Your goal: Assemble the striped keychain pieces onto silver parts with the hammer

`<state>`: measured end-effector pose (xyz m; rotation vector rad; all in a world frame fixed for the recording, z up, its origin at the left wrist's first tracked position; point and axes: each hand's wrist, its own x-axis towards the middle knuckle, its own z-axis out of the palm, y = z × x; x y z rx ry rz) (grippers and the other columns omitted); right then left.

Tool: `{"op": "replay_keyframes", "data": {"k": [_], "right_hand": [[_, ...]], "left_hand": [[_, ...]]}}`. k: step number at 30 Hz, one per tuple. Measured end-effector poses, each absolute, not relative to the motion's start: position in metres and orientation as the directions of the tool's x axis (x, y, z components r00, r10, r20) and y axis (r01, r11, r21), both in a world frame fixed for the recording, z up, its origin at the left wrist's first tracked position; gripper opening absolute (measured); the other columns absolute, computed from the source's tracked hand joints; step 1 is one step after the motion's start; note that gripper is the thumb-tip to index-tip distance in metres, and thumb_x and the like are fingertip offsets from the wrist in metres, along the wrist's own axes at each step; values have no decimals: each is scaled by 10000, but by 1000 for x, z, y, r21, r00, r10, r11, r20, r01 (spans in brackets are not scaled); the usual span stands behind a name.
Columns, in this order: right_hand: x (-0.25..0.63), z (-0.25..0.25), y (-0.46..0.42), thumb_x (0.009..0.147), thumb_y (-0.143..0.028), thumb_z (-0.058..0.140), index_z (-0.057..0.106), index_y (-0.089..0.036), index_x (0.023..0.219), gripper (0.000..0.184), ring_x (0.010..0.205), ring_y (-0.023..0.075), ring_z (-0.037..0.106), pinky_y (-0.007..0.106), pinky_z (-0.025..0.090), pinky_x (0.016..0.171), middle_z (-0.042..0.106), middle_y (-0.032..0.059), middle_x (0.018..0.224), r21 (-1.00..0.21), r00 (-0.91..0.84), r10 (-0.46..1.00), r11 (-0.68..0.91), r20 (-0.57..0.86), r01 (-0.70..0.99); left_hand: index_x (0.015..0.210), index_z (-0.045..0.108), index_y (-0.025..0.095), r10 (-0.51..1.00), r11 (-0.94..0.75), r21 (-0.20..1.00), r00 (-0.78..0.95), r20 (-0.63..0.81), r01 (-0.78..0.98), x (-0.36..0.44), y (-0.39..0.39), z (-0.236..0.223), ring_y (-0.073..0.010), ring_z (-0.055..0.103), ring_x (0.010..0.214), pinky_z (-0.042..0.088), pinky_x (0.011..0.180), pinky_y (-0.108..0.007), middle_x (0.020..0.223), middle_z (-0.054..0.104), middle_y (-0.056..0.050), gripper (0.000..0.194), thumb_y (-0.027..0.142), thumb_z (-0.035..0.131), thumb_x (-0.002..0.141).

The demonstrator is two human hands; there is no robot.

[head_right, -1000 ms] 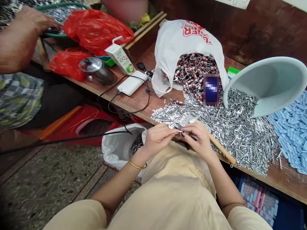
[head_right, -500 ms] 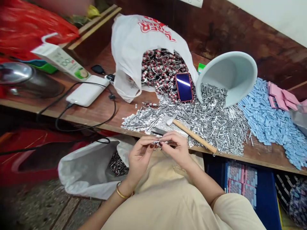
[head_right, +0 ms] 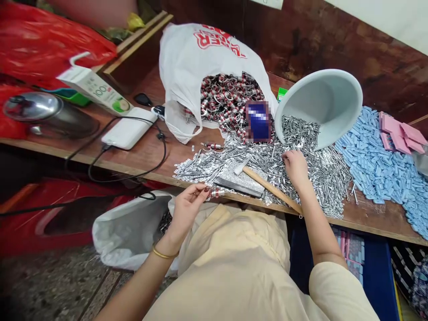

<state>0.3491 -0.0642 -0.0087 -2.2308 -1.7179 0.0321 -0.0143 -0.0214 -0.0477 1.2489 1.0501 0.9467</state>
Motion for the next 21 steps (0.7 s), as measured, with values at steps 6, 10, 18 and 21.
{"op": "replay_keyframes", "data": {"k": [6,10,18,21], "right_hand": [[349,-20,-40,849,-331,676,744,-201,802,155,927,275,594,360,427,746,737,101,925,-199,373,927,-361,30,911],[357,-18,-43,851,-338,621,731,-197,785,190,852,255,637,367,461,756,740,95,872,-310,291,954,-255,76,916],[287,8,-70,913,-338,577,717,-227,982,191,904,222,689,387,547,843,743,69,980,-744,194,963,9,186,669],[250,17,-68,903,-302,619,734,-241,940,135,926,212,677,385,541,860,743,53,982,-799,136,972,74,192,596]], "left_hand": [[817,683,162,955,170,985,252,-159,-21,-20,-18,-48,-138,625,667,543,668,-255,736,690,-21,375,515,790,754],[802,673,159,934,211,977,302,-192,-32,-27,-5,-52,-132,618,638,551,635,-257,720,688,-19,386,511,808,722],[763,638,150,839,325,945,449,-307,39,-27,24,-54,-129,644,639,564,656,-261,693,672,-2,296,384,808,699],[752,638,146,797,353,932,494,-347,85,-26,31,-54,-123,639,619,558,653,-255,664,657,7,221,302,787,711]]}}
